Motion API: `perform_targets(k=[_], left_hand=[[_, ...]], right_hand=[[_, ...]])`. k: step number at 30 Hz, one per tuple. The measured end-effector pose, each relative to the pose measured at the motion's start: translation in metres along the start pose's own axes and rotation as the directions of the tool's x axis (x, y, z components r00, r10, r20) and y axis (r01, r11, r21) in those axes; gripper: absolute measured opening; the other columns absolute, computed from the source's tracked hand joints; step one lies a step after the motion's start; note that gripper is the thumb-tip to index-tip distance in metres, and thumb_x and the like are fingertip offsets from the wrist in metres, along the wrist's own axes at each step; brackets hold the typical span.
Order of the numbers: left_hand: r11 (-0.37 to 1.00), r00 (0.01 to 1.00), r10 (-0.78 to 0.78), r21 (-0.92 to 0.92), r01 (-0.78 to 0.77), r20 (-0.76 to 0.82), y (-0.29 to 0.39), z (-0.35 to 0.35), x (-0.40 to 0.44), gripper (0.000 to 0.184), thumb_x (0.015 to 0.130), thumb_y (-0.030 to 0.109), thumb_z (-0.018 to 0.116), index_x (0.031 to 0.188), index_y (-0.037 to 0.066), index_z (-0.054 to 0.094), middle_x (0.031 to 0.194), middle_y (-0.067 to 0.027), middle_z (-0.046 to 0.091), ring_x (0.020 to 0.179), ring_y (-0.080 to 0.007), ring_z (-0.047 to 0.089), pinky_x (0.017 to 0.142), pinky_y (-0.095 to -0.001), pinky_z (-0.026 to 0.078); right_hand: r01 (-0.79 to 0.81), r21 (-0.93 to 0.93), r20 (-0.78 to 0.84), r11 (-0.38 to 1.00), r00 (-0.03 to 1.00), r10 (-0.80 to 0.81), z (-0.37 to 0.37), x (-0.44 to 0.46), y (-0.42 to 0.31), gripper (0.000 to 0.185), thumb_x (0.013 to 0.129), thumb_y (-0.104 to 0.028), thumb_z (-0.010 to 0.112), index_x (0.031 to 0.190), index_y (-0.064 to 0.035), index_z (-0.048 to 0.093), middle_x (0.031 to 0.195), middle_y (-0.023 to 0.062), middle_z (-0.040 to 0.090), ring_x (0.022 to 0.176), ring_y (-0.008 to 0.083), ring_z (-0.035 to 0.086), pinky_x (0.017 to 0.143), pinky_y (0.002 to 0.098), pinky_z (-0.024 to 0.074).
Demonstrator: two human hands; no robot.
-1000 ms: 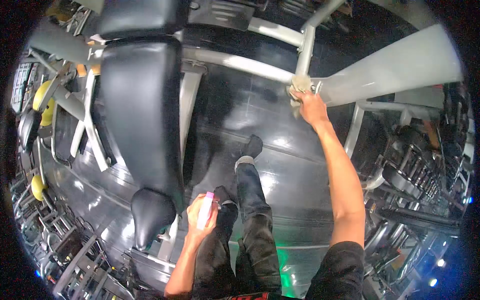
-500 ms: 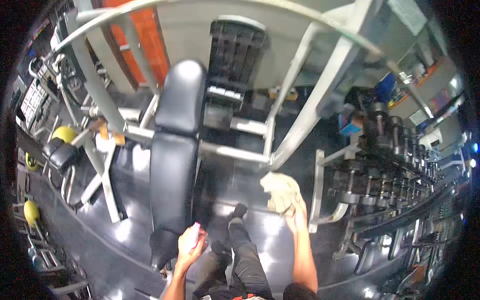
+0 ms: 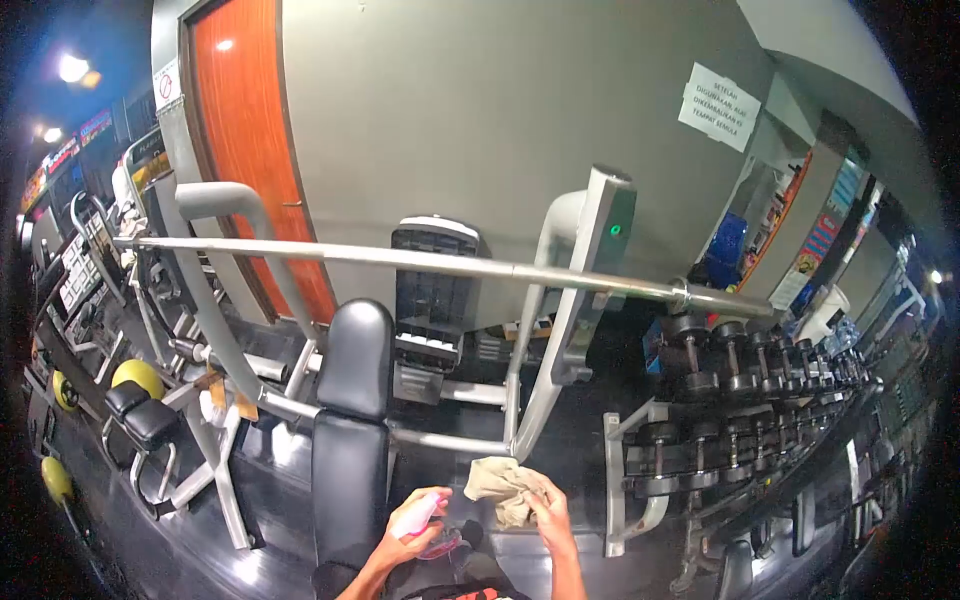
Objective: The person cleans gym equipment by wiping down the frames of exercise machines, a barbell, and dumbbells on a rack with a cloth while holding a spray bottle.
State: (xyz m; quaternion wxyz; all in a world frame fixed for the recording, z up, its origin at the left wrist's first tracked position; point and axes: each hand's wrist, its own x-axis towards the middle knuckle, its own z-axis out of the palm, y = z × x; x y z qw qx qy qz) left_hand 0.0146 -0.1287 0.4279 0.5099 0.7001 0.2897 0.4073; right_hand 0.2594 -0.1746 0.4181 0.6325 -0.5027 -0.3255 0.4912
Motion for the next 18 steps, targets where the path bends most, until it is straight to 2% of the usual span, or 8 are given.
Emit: perform_targets(k=[2,4,7,10,12,14,15,18], left_hand=[[0.977,0.999,0.049,-0.206,-0.050,-0.010,0.008,0.003,0.027,0.047,0.073,-0.008,0.059,0.119,0.003,0.057,0.133,-0.0183,0.047,0.093,-0.0218,0.061,0.088,-0.0348,0.048],[0.939,0.996,-0.086,-0.332,0.086,0.015,0.013,0.003,0.052,0.037,0.072,-0.005,0.061,0.109,0.004,0.062,0.141,-0.0202,0.038,0.112,-0.0292,0.056,0.097,-0.0398,0.043],[0.980,0.987,0.109,-0.179,-0.086,0.121,0.007,-0.004,0.088,0.022,0.069,0.002,0.065,0.091,0.004,0.065,0.147,-0.0251,0.029,0.142,-0.0390,0.017,0.111,-0.0487,0.023],[0.957,0.950,0.267,-0.165,-0.240,0.164,0.007,-0.007,0.117,0.024,0.066,0.003,0.066,0.090,0.005,0.066,0.148,-0.0280,0.025,0.142,-0.0406,0.015,0.112,-0.0503,0.019],[0.955,0.928,0.296,-0.100,-0.281,0.224,0.008,-0.008,0.129,0.026,0.065,0.005,0.067,0.091,0.006,0.067,0.149,-0.0300,0.022,0.143,-0.0414,0.014,0.113,-0.0504,0.016],[0.955,0.925,0.288,-0.144,-0.258,0.248,0.024,-0.010,0.140,0.029,0.066,0.006,0.065,0.095,0.007,0.068,0.145,-0.0287,0.032,0.142,-0.0417,0.018,0.113,-0.0504,0.016],[0.924,0.847,0.367,-0.050,-0.378,0.384,0.019,-0.016,0.151,0.031,0.067,0.005,0.064,0.098,0.006,0.068,0.137,-0.0249,0.044,0.139,-0.0422,0.023,0.112,-0.0500,0.020],[0.945,0.834,0.324,-0.111,-0.308,0.446,-0.010,-0.022,0.160,0.032,0.067,0.006,0.064,0.099,0.006,0.068,0.128,-0.0210,0.053,0.134,-0.0417,0.031,0.111,-0.0486,0.023]], right_hand=[[0.042,-0.097,0.069,0.994,0.997,-0.036,0.008,0.015,-0.016,0.041,0.086,-0.002,0.056,0.127,0.0028,0.051,0.118,0.0092,0.061,0.107,0.0145,0.057,0.095,0.0284,0.0438],[0.088,-0.186,0.122,0.979,0.990,-0.066,0.007,0.033,-0.026,0.040,0.084,-0.003,0.060,0.123,0.0012,0.054,0.118,0.0108,0.061,0.107,0.0142,0.057,0.093,0.0284,0.0455],[0.125,-0.278,0.216,0.952,0.974,-0.065,0.022,0.053,-0.057,0.035,0.080,0.001,0.067,0.114,0.0004,0.056,0.105,0.0105,0.064,0.091,0.0126,0.064,0.078,0.0250,0.0513],[0.255,-0.541,0.355,0.802,0.933,-0.057,0.025,0.076,-0.079,0.035,0.079,-0.002,0.070,0.111,0.0016,0.058,0.100,0.0087,0.066,0.089,0.0121,0.064,0.079,0.0259,0.0513],[0.170,-0.534,0.326,0.828,0.945,0.017,0.030,0.088,-0.093,0.032,0.077,-0.006,0.074,0.106,0.0010,0.062,0.098,0.0083,0.067,0.089,0.0141,0.065,0.080,0.0281,0.0516],[0.409,-0.555,0.468,0.725,0.874,-0.135,0.041,0.100,-0.109,0.030,0.074,-0.007,0.074,0.103,-0.0017,0.066,0.099,0.0096,0.068,0.087,0.0194,0.067,0.081,0.0310,0.0517],[0.437,-0.573,0.475,0.693,0.867,-0.154,0.046,0.106,-0.114,0.028,0.072,-0.009,0.074,0.098,-0.0038,0.069,0.099,0.0109,0.066,0.090,0.0244,0.066,0.083,0.0335,0.0508],[0.560,-0.550,0.526,0.620,0.809,-0.264,0.053,0.128,-0.113,0.028,0.071,-0.009,0.073,0.098,-0.0048,0.069,0.099,0.0105,0.063,0.094,0.0260,0.063,0.084,0.0345,0.0496]])
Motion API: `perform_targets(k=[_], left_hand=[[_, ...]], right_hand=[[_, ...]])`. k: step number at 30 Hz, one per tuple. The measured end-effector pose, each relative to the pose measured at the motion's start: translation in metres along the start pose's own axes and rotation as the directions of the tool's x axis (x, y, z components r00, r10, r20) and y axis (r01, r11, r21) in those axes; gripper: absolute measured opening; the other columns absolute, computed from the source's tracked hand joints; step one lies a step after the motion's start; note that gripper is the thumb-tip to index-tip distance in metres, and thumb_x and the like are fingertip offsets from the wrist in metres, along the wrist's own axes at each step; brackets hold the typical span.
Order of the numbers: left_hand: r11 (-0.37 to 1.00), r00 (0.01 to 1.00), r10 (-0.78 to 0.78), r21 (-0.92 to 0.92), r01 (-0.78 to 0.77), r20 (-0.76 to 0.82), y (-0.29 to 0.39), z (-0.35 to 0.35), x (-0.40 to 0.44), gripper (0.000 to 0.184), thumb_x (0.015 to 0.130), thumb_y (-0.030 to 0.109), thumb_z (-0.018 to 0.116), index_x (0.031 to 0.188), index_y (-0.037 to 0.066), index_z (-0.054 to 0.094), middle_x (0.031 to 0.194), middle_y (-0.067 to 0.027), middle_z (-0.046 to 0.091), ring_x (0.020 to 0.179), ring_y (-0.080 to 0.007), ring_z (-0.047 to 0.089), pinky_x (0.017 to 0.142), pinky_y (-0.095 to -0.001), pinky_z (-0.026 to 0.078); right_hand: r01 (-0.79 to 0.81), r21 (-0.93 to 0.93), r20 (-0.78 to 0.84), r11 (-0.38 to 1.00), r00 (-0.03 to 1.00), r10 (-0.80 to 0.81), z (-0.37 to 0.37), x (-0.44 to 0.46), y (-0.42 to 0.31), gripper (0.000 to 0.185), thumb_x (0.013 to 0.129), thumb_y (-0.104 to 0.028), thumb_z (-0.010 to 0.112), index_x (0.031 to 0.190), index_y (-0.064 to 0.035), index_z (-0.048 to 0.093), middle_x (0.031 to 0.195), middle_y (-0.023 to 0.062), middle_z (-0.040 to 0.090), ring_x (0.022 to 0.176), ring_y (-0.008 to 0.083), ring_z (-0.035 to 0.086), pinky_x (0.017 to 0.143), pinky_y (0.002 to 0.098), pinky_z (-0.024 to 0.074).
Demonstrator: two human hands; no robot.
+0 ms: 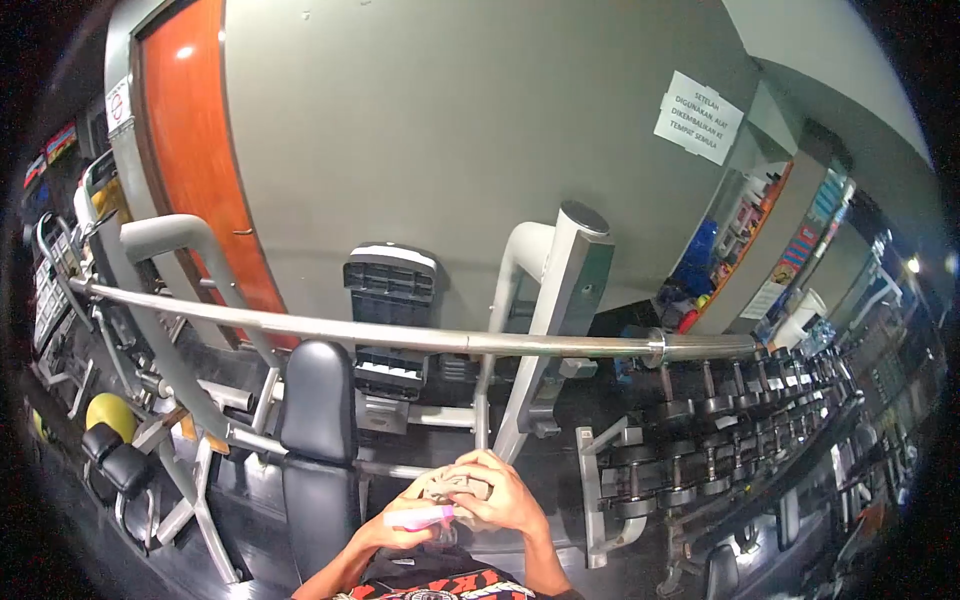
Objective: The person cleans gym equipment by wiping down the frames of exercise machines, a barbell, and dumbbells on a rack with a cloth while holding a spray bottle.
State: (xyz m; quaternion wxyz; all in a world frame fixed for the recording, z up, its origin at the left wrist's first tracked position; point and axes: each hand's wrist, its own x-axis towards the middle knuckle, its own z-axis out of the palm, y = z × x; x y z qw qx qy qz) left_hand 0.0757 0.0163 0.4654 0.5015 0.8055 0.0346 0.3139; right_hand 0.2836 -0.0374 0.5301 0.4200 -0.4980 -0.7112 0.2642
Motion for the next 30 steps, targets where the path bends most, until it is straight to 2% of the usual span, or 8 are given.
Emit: perform_targets(k=[4,7,12,15,19,22,26,30], left_hand=[[0.997,0.997,0.074,-0.030,-0.075,-0.027,-0.012,-0.018,0.015,0.035,0.070,0.003,0.062,0.105,0.006,0.065,0.121,-0.0157,0.055,0.119,-0.0332,0.049,0.101,-0.0434,0.038],[0.901,0.986,-0.162,-0.415,0.130,-0.043,-0.020,-0.032,0.026,0.040,0.074,-0.001,0.058,0.114,0.003,0.061,0.115,-0.0106,0.055,0.101,-0.0201,0.057,0.087,-0.0337,0.047],[0.893,0.986,-0.131,-0.443,0.074,-0.100,-0.020,-0.052,0.049,0.049,0.075,-0.007,0.057,0.122,0.002,0.059,0.118,-0.0147,0.057,0.115,-0.0249,0.052,0.093,-0.0361,0.045],[0.866,0.960,-0.259,-0.465,0.184,-0.103,-0.018,-0.048,0.055,0.039,0.084,-0.003,0.061,0.123,-0.002,0.056,0.117,-0.0114,0.057,0.103,-0.0178,0.058,0.093,-0.0313,0.045],[0.783,0.891,-0.377,-0.600,0.161,-0.253,0.007,-0.028,0.079,0.037,0.084,0.005,0.065,0.120,-0.002,0.056,0.114,-0.0130,0.058,0.110,-0.0211,0.056,0.096,-0.0328,0.043],[0.866,0.915,-0.258,-0.495,0.077,-0.309,0.009,-0.016,0.090,0.045,0.083,0.010,0.069,0.124,-0.001,0.053,0.113,-0.0142,0.058,0.116,-0.0252,0.051,0.100,-0.0361,0.039],[0.916,0.971,-0.169,-0.390,0.092,-0.167,0.021,-0.015,0.105,0.069,0.073,0.025,0.081,0.129,0.000,0.049,0.134,-0.0196,0.040,0.131,-0.0325,0.035,0.106,-0.0418,0.030],[0.914,0.994,0.103,-0.390,-0.109,-0.037,0.051,-0.050,0.130,0.086,0.068,0.030,0.084,0.138,0.005,0.042,0.141,-0.0198,0.032,0.138,-0.0341,0.022,0.112,-0.0458,0.021]], right_hand=[[-0.063,-0.065,-0.061,0.996,0.996,0.059,0.004,0.021,0.002,0.032,0.074,-0.017,0.075,0.104,-0.0086,0.069,0.104,0.0088,0.057,0.098,0.0253,0.059,0.087,0.0359,0.0473],[-0.173,-0.023,-0.291,0.985,0.944,0.159,0.014,0.034,-0.009,0.035,0.074,-0.017,0.075,0.107,-0.0064,0.068,0.109,0.0111,0.058,0.102,0.0273,0.058,0.091,0.0370,0.0455],[-0.166,-0.377,-0.815,0.911,0.527,-0.241,0.045,0.012,-0.024,0.013,0.072,-0.010,0.068,0.085,-0.0055,0.066,0.081,0.0083,0.060,0.082,0.0265,0.059,0.086,0.0458,0.0455],[-0.210,-0.483,-0.711,0.850,0.661,-0.241,0.063,0.009,-0.061,0.026,0.069,-0.015,0.069,0.093,-0.0056,0.067,0.076,0.0075,0.055,0.072,0.0272,0.054,0.073,0.0430,0.0438],[-0.478,-0.330,-0.615,0.814,0.763,0.199,0.083,0.023,-0.086,0.069,0.070,-0.001,0.066,0.135,0.0000,0.041,0.121,0.0249,0.049,0.110,0.0433,0.050,0.092,0.0459,0.0430],[-0.459,-0.431,-0.660,0.777,0.747,0.075,0.065,0.032,-0.067,0.052,0.065,-0.015,0.070,0.115,-0.0027,0.062,0.076,0.0084,0.055,0.073,0.0310,0.054,0.075,0.0432,0.0435],[-0.469,-0.480,-0.641,0.742,0.765,0.070,0.042,0.015,-0.059,0.071,0.061,-0.015,0.073,0.127,0.0021,0.053,0.075,0.0099,0.053,0.065,0.0291,0.055,0.060,0.0393,0.0470],[-0.231,-0.334,-0.696,0.914,0.714,-0.074,0.018,-0.001,-0.059,0.047,0.064,-0.025,0.082,0.099,0.0011,0.065,0.082,0.0111,0.066,0.069,0.0247,0.066,0.062,0.0333,0.0524]])
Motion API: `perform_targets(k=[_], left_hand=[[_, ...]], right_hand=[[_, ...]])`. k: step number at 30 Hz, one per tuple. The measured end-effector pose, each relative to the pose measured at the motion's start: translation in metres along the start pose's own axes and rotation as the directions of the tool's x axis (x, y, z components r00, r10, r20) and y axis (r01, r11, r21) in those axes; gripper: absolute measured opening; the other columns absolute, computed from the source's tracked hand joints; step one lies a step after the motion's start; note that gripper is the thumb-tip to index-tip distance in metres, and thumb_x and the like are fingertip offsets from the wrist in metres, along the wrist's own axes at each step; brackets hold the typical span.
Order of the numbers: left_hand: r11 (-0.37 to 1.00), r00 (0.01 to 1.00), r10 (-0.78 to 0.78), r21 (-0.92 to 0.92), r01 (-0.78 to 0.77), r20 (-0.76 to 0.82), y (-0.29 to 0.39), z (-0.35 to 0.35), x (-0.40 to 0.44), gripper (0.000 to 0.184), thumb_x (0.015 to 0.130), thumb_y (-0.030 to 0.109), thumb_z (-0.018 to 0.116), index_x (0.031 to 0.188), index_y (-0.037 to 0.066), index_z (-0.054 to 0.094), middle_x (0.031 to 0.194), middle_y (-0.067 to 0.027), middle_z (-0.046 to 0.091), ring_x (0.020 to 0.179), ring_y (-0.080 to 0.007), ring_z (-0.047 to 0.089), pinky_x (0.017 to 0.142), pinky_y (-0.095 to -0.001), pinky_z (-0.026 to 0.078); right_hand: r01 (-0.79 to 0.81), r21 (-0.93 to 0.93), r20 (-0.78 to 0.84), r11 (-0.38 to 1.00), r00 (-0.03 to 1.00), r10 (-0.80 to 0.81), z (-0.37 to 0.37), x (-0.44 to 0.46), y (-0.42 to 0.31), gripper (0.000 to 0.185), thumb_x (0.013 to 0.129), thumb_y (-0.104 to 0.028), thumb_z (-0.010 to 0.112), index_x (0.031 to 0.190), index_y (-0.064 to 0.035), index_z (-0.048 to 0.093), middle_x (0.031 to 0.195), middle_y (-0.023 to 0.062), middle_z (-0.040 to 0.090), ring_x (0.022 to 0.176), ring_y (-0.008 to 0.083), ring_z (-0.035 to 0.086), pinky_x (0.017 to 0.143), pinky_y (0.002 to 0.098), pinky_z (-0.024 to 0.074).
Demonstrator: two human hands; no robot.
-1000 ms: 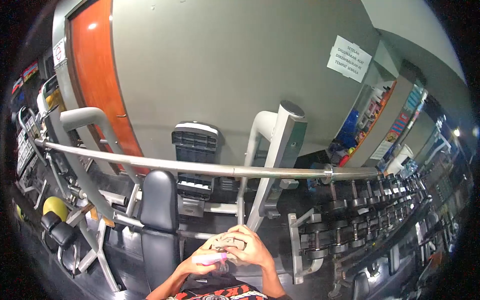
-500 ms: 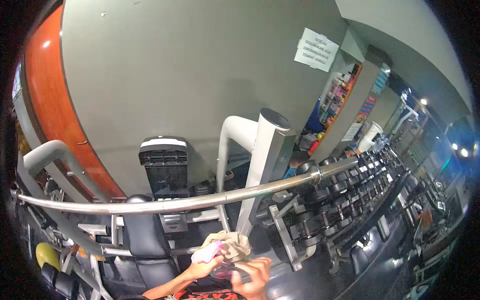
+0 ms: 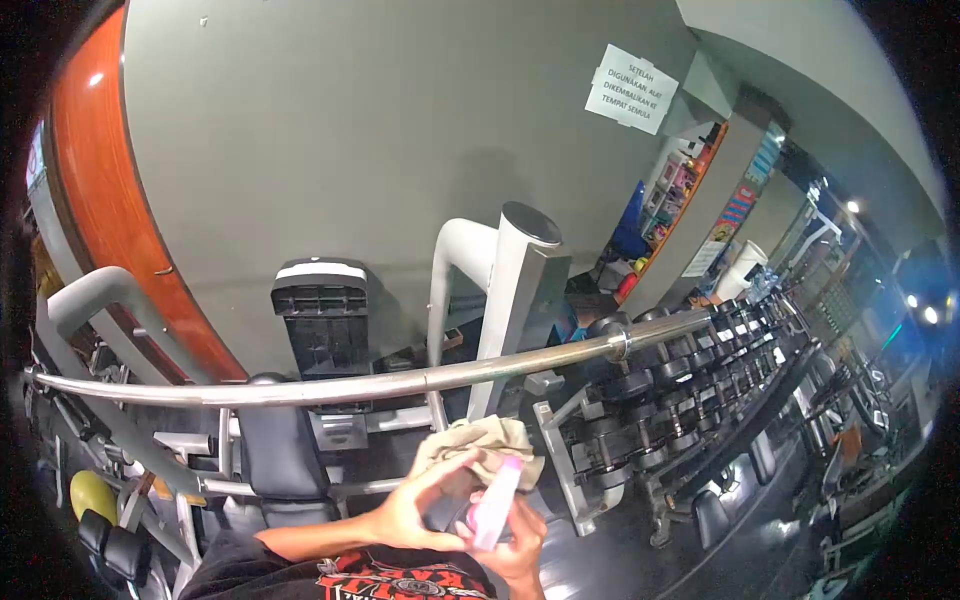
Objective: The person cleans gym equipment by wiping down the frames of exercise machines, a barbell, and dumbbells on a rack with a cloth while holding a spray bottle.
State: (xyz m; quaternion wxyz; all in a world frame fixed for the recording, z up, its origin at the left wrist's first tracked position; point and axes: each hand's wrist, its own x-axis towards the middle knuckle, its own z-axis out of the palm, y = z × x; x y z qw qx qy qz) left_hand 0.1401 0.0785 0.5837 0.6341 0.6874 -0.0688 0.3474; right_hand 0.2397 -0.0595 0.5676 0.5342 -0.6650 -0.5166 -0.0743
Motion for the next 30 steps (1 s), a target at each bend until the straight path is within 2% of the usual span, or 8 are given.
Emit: perform_targets(k=[12,14,16,20,22,23,28,30], left_hand=[[0.835,0.994,0.041,0.542,-0.089,0.100,0.107,-0.087,0.049,0.058,0.078,0.024,0.075,0.127,0.000,0.054,0.132,-0.0213,0.047,0.125,-0.0330,0.043,0.105,-0.0441,0.030],[0.811,0.994,0.069,0.576,-0.107,0.088,0.117,-0.099,0.061,0.058,0.078,0.023,0.075,0.126,-0.001,0.054,0.130,-0.0211,0.047,0.125,-0.0319,0.043,0.105,-0.0434,0.031],[0.806,0.991,0.131,0.578,-0.129,0.039,0.119,-0.108,0.075,0.049,0.073,0.012,0.078,0.117,0.001,0.061,0.126,-0.0188,0.052,0.120,-0.0299,0.048,0.102,-0.0403,0.036],[0.818,0.997,0.070,0.573,-0.044,-0.023,0.105,-0.130,0.108,0.039,0.069,0.017,0.083,0.098,0.003,0.061,0.100,-0.0067,0.060,0.097,-0.0172,0.057,0.088,-0.0322,0.044],[0.795,1.000,-0.006,0.606,0.022,-0.029,0.097,-0.141,0.128,0.035,0.070,0.017,0.082,0.092,0.004,0.058,0.093,-0.0038,0.059,0.091,-0.0148,0.056,0.084,-0.0305,0.044],[0.832,0.997,-0.063,0.549,0.076,-0.043,0.090,-0.143,0.139,0.031,0.072,0.017,0.081,0.090,0.006,0.057,0.090,-0.0031,0.057,0.089,-0.0142,0.054,0.083,-0.0302,0.044],[0.786,0.906,0.082,0.532,-0.315,0.414,0.055,-0.181,0.188,0.028,0.075,0.004,0.071,0.101,0.006,0.060,0.097,-0.0074,0.059,0.094,-0.0213,0.054,0.088,-0.0348,0.044],[0.755,0.810,0.086,0.493,-0.432,0.579,0.044,-0.187,0.201,0.065,0.077,0.006,0.066,0.139,0.009,0.044,0.112,-0.0157,0.060,0.107,-0.0304,0.054,0.097,-0.0406,0.041]], right_hand=[[-0.154,0.562,0.164,0.812,0.984,0.073,-0.035,0.015,0.062,0.041,0.069,-0.020,0.077,0.091,0.0101,0.059,0.080,0.0157,0.065,0.075,0.0299,0.069,0.075,0.0422,0.0554],[-0.025,0.674,-0.068,0.738,0.993,0.096,-0.022,0.024,0.046,0.041,0.078,-0.026,0.073,0.097,0.0077,0.057,0.083,0.0146,0.062,0.078,0.0308,0.067,0.076,0.0457,0.0549],[-0.058,0.623,-0.055,0.780,0.992,0.118,-0.017,0.021,0.049,0.082,0.080,-0.038,0.070,0.135,0.0075,0.031,0.087,0.0088,0.057,0.082,0.0276,0.064,0.082,0.0462,0.0514],[-0.074,0.553,-0.089,0.830,0.985,0.147,-0.007,0.031,0.047,0.087,0.081,-0.039,0.069,0.140,0.0072,0.024,0.090,0.0104,0.058,0.078,0.0263,0.064,0.079,0.0444,0.0532],[-0.184,0.380,-0.111,0.906,0.964,0.242,-0.006,0.040,0.035,0.053,0.080,-0.044,0.068,0.093,0.0068,0.062,0.081,0.0102,0.063,0.091,0.0201,0.055,0.073,0.0320,0.0511],[-0.162,0.296,-0.155,0.941,0.964,0.215,-0.003,0.039,0.041,0.057,0.080,-0.049,0.063,0.089,0.0077,0.064,0.090,0.0128,0.065,0.094,0.0174,0.048,0.068,0.0292,0.0491],[-0.104,0.363,-0.241,0.926,0.950,0.201,0.004,0.072,0.012,0.063,0.082,-0.044,0.064,0.111,0.0119,0.053,0.113,0.0233,0.059,0.079,0.0202,0.061,0.066,0.0307,0.0525],[-0.136,0.456,-0.190,0.879,0.951,0.246,0.010,0.082,0.004,0.062,0.086,-0.037,0.062,0.120,0.0124,0.046,0.109,0.0225,0.060,0.071,0.0206,0.064,0.067,0.0326,0.0539]])
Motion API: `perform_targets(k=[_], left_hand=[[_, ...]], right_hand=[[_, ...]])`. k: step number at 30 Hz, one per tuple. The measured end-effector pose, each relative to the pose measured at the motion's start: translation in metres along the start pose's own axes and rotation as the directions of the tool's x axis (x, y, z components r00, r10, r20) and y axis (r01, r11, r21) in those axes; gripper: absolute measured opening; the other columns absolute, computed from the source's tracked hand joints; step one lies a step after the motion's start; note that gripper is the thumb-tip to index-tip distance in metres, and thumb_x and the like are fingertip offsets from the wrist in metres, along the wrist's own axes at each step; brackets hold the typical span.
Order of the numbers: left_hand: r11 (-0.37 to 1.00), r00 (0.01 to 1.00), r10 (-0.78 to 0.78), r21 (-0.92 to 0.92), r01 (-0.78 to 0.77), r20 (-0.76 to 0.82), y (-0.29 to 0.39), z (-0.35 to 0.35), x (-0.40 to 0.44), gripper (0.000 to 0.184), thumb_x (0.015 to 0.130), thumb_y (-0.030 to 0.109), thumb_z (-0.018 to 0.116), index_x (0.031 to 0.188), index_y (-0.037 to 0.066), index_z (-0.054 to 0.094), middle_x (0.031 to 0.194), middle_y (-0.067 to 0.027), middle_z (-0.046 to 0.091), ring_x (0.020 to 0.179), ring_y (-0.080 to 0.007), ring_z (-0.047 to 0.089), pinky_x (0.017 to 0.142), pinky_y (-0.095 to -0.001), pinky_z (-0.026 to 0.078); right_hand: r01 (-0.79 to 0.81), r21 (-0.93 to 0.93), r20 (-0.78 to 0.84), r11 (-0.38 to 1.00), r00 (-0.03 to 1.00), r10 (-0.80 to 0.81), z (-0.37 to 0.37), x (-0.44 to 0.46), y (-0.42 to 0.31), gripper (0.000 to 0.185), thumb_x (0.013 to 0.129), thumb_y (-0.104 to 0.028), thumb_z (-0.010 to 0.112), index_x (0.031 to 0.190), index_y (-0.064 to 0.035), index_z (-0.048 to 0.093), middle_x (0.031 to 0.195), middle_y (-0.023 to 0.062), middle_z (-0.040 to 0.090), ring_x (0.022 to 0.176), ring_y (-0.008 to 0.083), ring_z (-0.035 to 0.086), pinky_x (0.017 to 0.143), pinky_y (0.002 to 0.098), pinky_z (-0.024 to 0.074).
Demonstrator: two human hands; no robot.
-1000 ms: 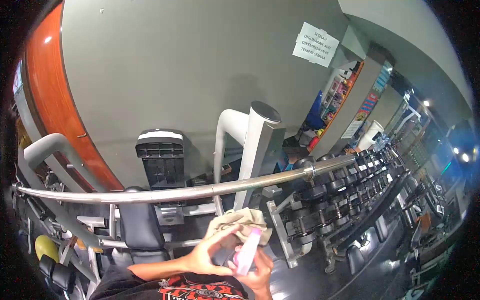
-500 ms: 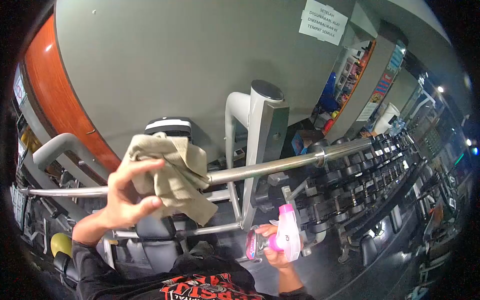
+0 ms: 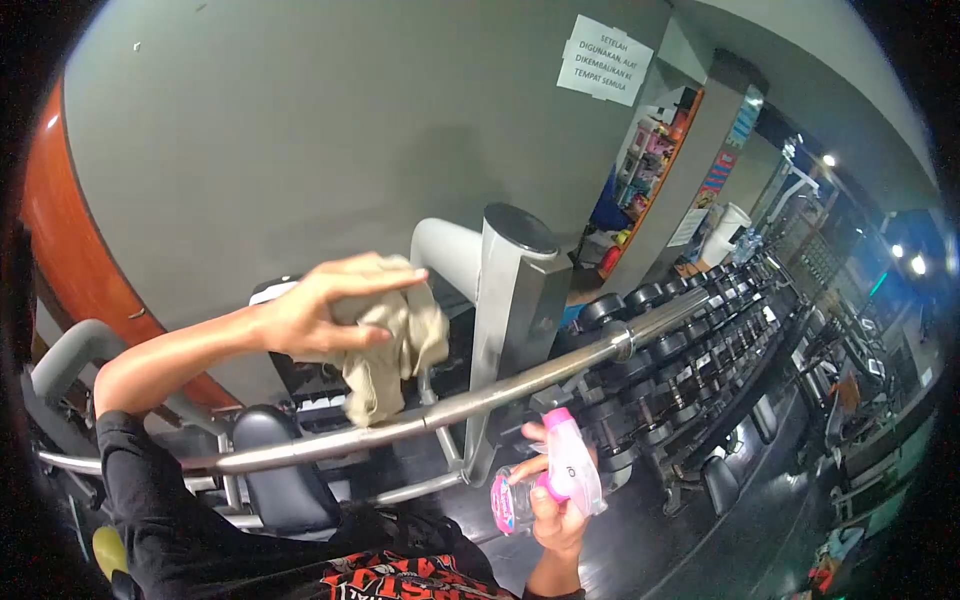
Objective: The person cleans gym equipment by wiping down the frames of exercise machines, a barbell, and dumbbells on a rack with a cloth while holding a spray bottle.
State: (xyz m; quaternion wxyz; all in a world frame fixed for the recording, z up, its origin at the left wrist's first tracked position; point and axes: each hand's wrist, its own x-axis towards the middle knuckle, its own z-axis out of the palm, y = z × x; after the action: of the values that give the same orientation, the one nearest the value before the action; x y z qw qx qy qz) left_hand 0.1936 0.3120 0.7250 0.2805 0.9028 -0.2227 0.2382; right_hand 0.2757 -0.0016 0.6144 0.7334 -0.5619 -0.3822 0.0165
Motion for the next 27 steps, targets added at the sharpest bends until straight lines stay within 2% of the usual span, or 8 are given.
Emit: perform_targets(k=[4,9,12,14,16,17,22,27], left_hand=[[0.926,0.888,-0.277,-0.144,0.348,0.366,-0.012,-0.001,0.011,0.102,0.078,0.012,0.068,0.151,0.015,-0.003,0.124,-0.0238,0.053,0.116,-0.0336,0.052,0.104,-0.0407,0.037],[0.882,0.865,-0.277,-0.247,0.402,0.418,-0.071,0.027,0.009,0.081,0.072,0.017,0.075,0.140,0.003,0.034,0.116,-0.0167,0.059,0.112,-0.0256,0.056,0.099,-0.0359,0.042],[0.641,0.851,-0.385,-0.559,0.526,0.358,-0.091,0.053,-0.004,0.054,0.077,0.018,0.076,0.122,0.001,0.052,0.112,-0.0063,0.060,0.107,-0.0137,0.055,0.095,-0.0308,0.044],[0.621,0.911,-0.399,-0.702,0.349,0.099,-0.102,0.087,-0.020,0.047,0.082,0.013,0.072,0.123,0.004,0.050,0.114,-0.0032,0.057,0.106,-0.0115,0.054,0.094,-0.0283,0.044],[0.246,0.818,-0.556,-0.910,0.332,0.148,-0.096,0.112,-0.032,0.046,0.086,0.011,0.067,0.127,0.005,0.045,0.116,-0.0035,0.056,0.108,-0.0122,0.053,0.093,-0.0291,0.046],[0.201,0.779,-0.611,-0.926,0.320,0.137,-0.093,0.123,-0.035,0.045,0.088,0.010,0.064,0.128,0.005,0.044,0.116,-0.0039,0.056,0.108,-0.0130,0.054,0.093,-0.0297,0.046],[-0.022,0.627,-0.772,-0.991,0.133,0.101,-0.093,0.164,-0.048,0.038,0.092,0.010,0.057,0.127,0.005,0.044,0.117,-0.0065,0.056,0.105,-0.0178,0.058,0.092,-0.0331,0.048],[-0.005,0.567,-0.824,-0.999,-0.047,-0.023,-0.094,0.192,-0.041,0.033,0.094,0.006,0.052,0.127,0.005,0.045,0.121,-0.0075,0.055,0.113,-0.0184,0.053,0.097,-0.0347,0.045]], right_hand=[[-0.023,-0.193,0.106,0.981,0.993,0.045,0.009,0.003,0.001,0.053,0.091,-0.033,0.054,0.119,0.0116,0.047,0.102,0.0181,0.059,0.070,0.0196,0.062,0.068,0.0320,0.0533],[-0.034,-0.245,-0.031,0.969,0.999,0.027,0.024,0.002,-0.007,0.039,0.085,-0.020,0.066,0.109,0.0078,0.056,0.091,0.0119,0.061,0.063,0.0138,0.060,0.062,0.0280,0.0476],[0.058,-0.328,-0.047,0.943,0.996,-0.078,0.028,0.009,-0.011,0.042,0.082,-0.023,0.070,0.108,0.0075,0.057,0.085,0.0111,0.061,0.060,0.0142,0.060,0.061,0.0279,0.0473],[0.059,-0.363,-0.077,0.930,0.993,-0.093,0.027,0.011,-0.009,0.044,0.079,-0.024,0.072,0.106,0.0075,0.058,0.081,0.0110,0.061,0.060,0.0149,0.061,0.062,0.0276,0.0479],[0.103,-0.491,-0.045,0.865,0.989,-0.143,0.026,0.012,-0.009,0.039,0.080,-0.021,0.070,0.105,0.0070,0.058,0.083,0.0125,0.062,0.060,0.0147,0.061,0.061,0.0270,0.0485],[-0.047,-0.399,-0.171,0.916,0.985,-0.024,0.034,0.009,-0.012,0.034,0.079,-0.016,0.068,0.104,0.0063,0.059,0.082,0.0118,0.065,0.059,0.0133,0.062,0.058,0.0264,0.0489],[-0.142,-0.475,-0.230,0.868,0.973,0.034,0.043,0.014,-0.015,0.027,0.076,-0.007,0.066,0.102,0.0005,0.062,0.081,0.0071,0.068,0.058,0.0110,0.060,0.056,0.0254,0.0479],[-0.200,-0.567,-0.266,0.799,0.963,0.052,0.055,0.021,-0.007,0.022,0.076,-0.007,0.069,0.096,-0.0023,0.064,0.078,0.0059,0.068,0.059,0.0118,0.062,0.058,0.0252,0.0490]])
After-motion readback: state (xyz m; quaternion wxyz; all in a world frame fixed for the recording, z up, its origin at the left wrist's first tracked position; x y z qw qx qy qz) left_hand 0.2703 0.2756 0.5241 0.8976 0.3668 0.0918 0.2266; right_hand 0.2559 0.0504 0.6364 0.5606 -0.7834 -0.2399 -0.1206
